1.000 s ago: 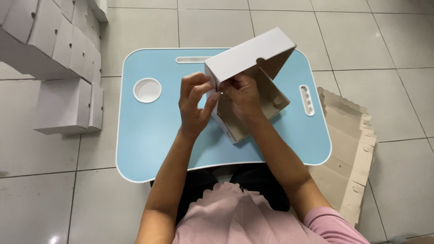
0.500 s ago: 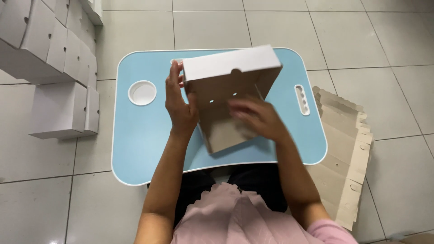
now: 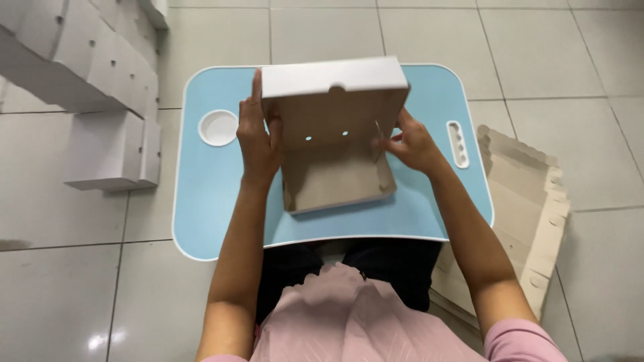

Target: Folding flat cardboard sheets into small white boxes on a portable table.

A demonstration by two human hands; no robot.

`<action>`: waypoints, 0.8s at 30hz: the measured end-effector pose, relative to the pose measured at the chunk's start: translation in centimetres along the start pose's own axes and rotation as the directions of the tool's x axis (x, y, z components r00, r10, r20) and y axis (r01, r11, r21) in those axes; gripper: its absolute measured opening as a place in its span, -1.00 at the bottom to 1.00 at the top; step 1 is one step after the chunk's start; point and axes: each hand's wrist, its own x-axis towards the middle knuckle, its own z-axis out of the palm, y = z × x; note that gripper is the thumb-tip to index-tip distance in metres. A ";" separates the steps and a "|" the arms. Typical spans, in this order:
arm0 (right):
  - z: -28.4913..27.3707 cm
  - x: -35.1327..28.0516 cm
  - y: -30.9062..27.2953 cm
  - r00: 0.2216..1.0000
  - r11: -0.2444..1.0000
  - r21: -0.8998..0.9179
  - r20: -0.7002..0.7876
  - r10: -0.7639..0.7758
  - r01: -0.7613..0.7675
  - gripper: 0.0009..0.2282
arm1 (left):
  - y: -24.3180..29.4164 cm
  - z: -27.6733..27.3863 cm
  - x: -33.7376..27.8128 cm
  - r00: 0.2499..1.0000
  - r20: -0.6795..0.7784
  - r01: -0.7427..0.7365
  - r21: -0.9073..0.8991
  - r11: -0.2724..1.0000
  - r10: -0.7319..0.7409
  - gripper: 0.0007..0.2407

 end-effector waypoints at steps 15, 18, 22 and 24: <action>0.8 2.7 -0.6 0.965 0.976 0.153 -0.236 -0.115 0.153 -0.93 | -2.5 -3.3 0.6 0.977 0.192 0.111 -0.086 0.990 -0.093 -0.66; 1.4 3.2 3.6 0.955 0.976 0.136 -0.266 -0.129 0.169 -0.95 | -2.2 -3.2 0.6 0.968 0.220 0.163 -0.179 0.970 -0.122 -0.65; 2.5 4.0 4.0 0.907 0.950 -0.080 -0.283 -0.311 0.301 -0.71 | -1.4 -2.9 0.5 0.958 0.267 0.146 -0.140 0.979 -0.105 -0.61; 2.8 4.5 4.6 0.903 0.940 -0.044 -0.265 -0.337 0.337 -0.67 | -0.8 -2.8 0.6 0.950 0.304 0.096 -0.049 0.994 -0.077 -0.61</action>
